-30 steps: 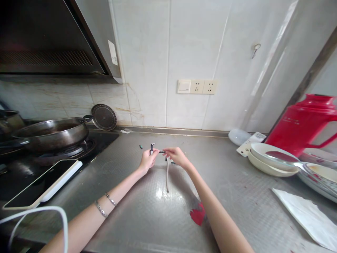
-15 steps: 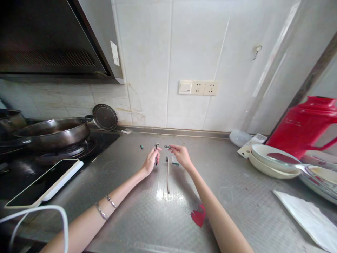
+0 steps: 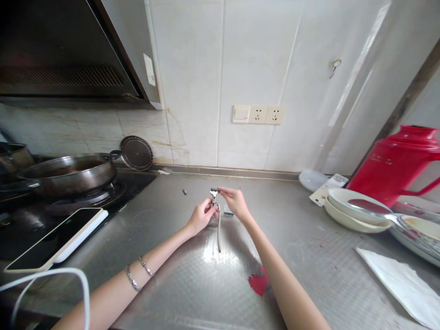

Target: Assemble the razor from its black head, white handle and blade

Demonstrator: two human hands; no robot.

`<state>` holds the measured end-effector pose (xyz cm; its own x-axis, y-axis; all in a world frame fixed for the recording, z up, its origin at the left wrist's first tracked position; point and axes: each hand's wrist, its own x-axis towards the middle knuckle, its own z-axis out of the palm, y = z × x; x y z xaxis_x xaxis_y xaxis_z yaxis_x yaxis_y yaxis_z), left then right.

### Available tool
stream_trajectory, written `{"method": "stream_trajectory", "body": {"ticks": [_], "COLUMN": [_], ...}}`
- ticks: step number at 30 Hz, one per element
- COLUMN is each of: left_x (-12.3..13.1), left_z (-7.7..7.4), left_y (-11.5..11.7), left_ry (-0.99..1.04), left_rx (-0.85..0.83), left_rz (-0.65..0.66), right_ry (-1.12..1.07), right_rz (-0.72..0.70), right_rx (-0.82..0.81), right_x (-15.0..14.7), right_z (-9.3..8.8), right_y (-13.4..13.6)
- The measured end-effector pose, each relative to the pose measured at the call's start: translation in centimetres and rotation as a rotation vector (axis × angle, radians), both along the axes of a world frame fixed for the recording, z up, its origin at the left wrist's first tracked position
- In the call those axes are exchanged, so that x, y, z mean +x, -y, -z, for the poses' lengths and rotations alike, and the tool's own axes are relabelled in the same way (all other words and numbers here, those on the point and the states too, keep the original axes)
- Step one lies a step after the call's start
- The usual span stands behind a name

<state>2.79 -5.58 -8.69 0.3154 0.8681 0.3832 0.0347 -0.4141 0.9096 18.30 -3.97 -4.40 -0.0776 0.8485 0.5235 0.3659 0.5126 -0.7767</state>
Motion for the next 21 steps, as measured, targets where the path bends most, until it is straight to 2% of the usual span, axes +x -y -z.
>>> {"method": "stream_trajectory", "body": {"ticks": [6, 21], "left_x": [0.13, 0.02], "left_z": [-0.20, -0.59], "left_y": [0.19, 0.27], "left_ry": [0.010, 0.049], "left_rx": [-0.030, -0.060], "left_rz": [0.038, 0.020], "right_ry": [0.021, 0.068], "right_rz": [-0.010, 0.012], "right_rx": [-0.001, 0.027], "right_x": [-0.32, -0.26], "right_z": [-0.34, 0.08], "right_y": [0.32, 0.09]}}
